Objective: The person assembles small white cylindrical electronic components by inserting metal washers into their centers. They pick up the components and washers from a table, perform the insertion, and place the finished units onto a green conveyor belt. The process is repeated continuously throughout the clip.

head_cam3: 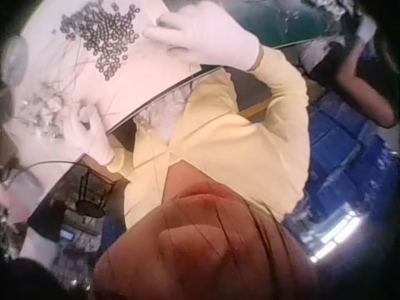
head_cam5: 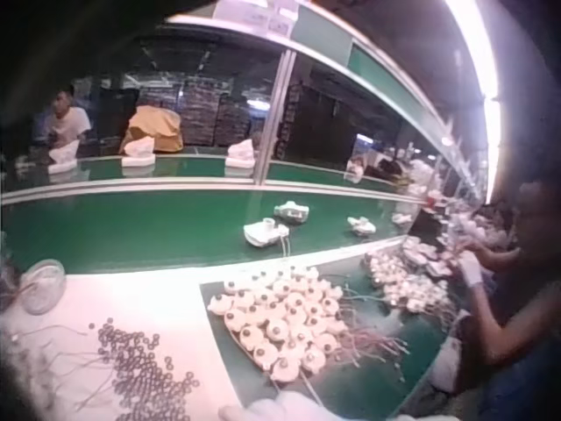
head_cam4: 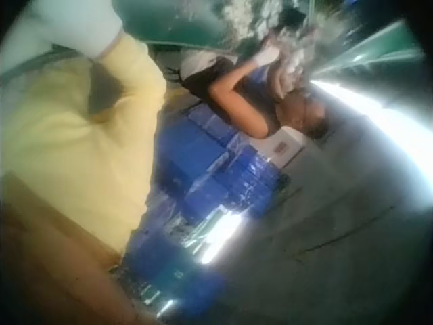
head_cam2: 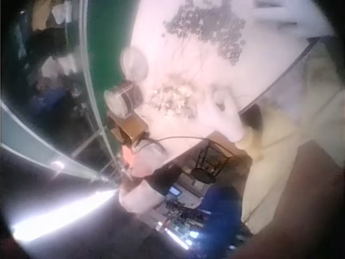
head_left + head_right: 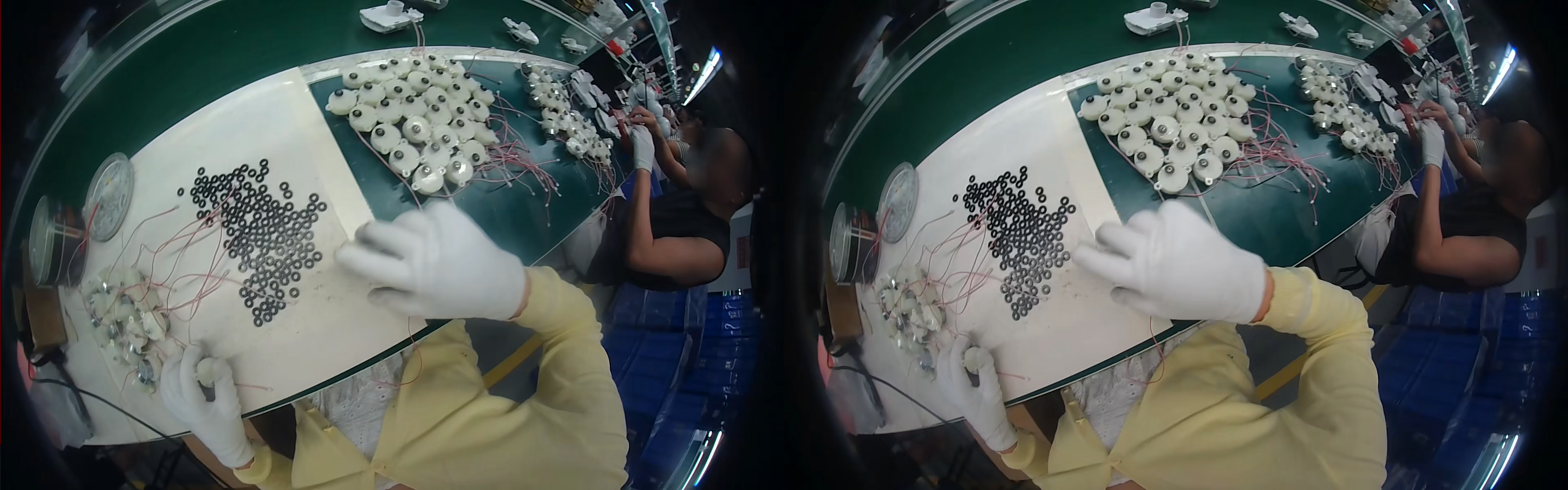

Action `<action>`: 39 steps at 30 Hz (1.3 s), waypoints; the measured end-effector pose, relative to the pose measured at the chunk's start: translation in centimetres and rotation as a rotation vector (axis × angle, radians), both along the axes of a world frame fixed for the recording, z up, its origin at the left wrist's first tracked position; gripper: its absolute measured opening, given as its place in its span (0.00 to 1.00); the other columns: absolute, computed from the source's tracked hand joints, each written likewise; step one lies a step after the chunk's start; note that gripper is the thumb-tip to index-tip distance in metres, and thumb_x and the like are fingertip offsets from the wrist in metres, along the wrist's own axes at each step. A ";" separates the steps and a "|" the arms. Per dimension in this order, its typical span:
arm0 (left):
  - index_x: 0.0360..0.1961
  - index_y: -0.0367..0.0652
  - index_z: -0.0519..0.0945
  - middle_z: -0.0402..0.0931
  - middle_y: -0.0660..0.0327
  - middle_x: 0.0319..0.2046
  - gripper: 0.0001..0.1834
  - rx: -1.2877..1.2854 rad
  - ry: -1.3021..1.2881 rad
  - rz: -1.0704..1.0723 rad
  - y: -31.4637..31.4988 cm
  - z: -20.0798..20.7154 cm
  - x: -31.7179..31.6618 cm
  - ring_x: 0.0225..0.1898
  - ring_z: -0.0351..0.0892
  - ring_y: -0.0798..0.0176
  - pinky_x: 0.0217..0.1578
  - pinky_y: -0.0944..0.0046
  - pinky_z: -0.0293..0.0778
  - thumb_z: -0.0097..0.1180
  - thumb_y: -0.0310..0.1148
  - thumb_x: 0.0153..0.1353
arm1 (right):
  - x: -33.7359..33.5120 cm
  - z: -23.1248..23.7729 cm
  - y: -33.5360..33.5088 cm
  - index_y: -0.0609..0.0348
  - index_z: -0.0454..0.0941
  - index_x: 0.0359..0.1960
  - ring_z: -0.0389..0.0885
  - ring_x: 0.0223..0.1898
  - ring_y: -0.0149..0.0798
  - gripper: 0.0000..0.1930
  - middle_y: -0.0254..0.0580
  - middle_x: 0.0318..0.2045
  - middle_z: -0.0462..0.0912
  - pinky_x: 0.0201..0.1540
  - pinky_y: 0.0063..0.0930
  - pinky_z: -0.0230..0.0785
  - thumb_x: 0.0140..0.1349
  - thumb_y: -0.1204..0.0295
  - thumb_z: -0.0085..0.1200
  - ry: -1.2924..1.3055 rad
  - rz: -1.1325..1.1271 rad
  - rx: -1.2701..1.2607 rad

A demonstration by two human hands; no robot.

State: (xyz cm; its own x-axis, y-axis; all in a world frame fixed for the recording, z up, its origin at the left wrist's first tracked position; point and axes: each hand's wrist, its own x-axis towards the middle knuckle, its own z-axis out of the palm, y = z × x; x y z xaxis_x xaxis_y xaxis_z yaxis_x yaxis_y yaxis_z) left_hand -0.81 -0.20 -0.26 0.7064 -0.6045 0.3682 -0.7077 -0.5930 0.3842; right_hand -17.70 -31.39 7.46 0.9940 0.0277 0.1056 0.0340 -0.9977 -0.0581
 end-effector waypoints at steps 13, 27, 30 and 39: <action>0.49 0.39 0.82 0.77 0.49 0.48 0.19 0.009 -0.010 0.028 0.2 -0.3 0.0 0.54 0.74 0.44 0.56 0.46 0.68 0.66 0.33 0.57 | -4.5 3.1 -7.5 0.55 0.77 0.53 0.81 0.46 0.43 0.28 0.40 0.42 0.84 0.51 0.35 0.72 0.46 0.76 0.71 -0.333 -0.271 0.265; 0.46 0.37 0.81 0.77 0.52 0.43 0.15 -0.030 -0.038 -0.023 -0.5 0.0 0.4 0.46 0.75 0.47 0.51 0.50 0.69 0.64 0.33 0.60 | -6.6 -3.4 -21.0 0.58 0.77 0.59 0.83 0.47 0.35 0.30 0.44 0.47 0.84 0.52 0.27 0.76 0.51 0.79 0.66 -0.379 -0.593 0.153; 0.45 0.37 0.81 0.77 0.52 0.42 0.15 -0.036 -0.007 0.004 -0.3 0.1 0.3 0.47 0.75 0.47 0.51 0.50 0.69 0.64 0.33 0.60 | -6.5 -3.3 -20.3 0.58 0.72 0.65 0.83 0.53 0.38 0.36 0.45 0.52 0.81 0.54 0.30 0.77 0.51 0.77 0.68 -0.345 -0.612 0.142; 0.43 0.35 0.81 0.76 0.52 0.36 0.11 -0.068 0.002 -0.018 -0.8 0.1 0.6 0.38 0.75 0.50 0.41 0.54 0.70 0.61 0.28 0.59 | -7.4 -4.7 -20.7 0.59 0.78 0.57 0.83 0.47 0.38 0.24 0.43 0.47 0.82 0.52 0.30 0.76 0.56 0.83 0.61 -0.418 -0.694 0.578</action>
State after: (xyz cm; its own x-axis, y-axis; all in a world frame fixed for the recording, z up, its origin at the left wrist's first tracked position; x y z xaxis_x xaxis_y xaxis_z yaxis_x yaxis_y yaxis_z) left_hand -0.21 -0.97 -0.17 0.6963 -0.5908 0.4075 -0.7172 -0.5525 0.4246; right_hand -25.07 -52.07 2.81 0.6498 -0.7124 0.2649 -0.4179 -0.6259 -0.6585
